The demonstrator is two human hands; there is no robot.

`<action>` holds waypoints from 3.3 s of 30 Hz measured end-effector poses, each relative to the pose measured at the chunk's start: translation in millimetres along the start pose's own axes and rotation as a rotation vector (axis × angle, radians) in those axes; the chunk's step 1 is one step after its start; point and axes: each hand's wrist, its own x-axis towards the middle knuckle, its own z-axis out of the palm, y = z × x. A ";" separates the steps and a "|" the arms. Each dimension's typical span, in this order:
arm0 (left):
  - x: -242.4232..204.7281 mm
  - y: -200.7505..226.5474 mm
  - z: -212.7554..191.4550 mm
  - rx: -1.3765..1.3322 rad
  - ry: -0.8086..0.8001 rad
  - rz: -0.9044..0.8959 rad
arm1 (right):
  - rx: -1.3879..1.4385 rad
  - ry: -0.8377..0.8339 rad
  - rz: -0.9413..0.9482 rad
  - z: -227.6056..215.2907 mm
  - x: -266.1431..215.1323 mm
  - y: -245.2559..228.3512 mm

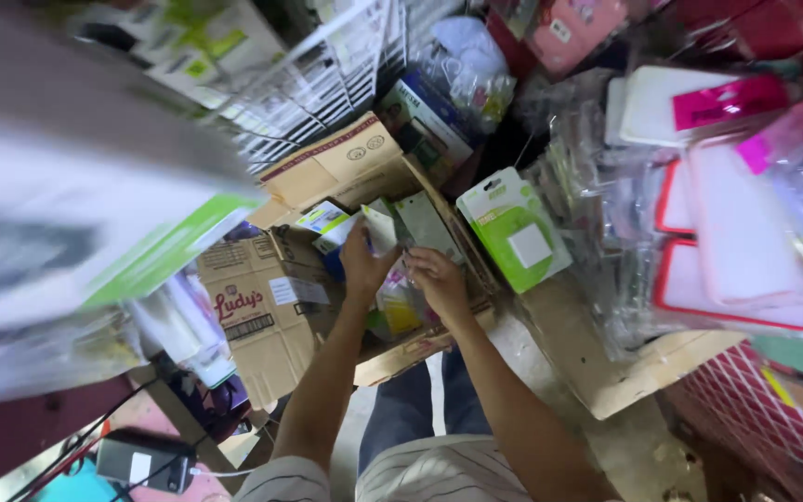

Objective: Sort and organize packaged phone accessories and charging cables into storage boxes.

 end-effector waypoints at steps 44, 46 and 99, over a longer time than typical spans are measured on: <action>-178.4 257.3 -187.1 -0.224 0.126 0.784 | 0.461 -0.428 -0.302 14.0 -130.1 -249.0; -184.9 260.9 -188.6 -0.167 0.114 0.775 | 0.540 -0.489 -0.252 11.3 -134.4 -250.3; -72.2 310.0 -226.0 -0.637 -0.058 0.324 | -0.962 0.388 -1.171 -5.9 -207.7 -271.8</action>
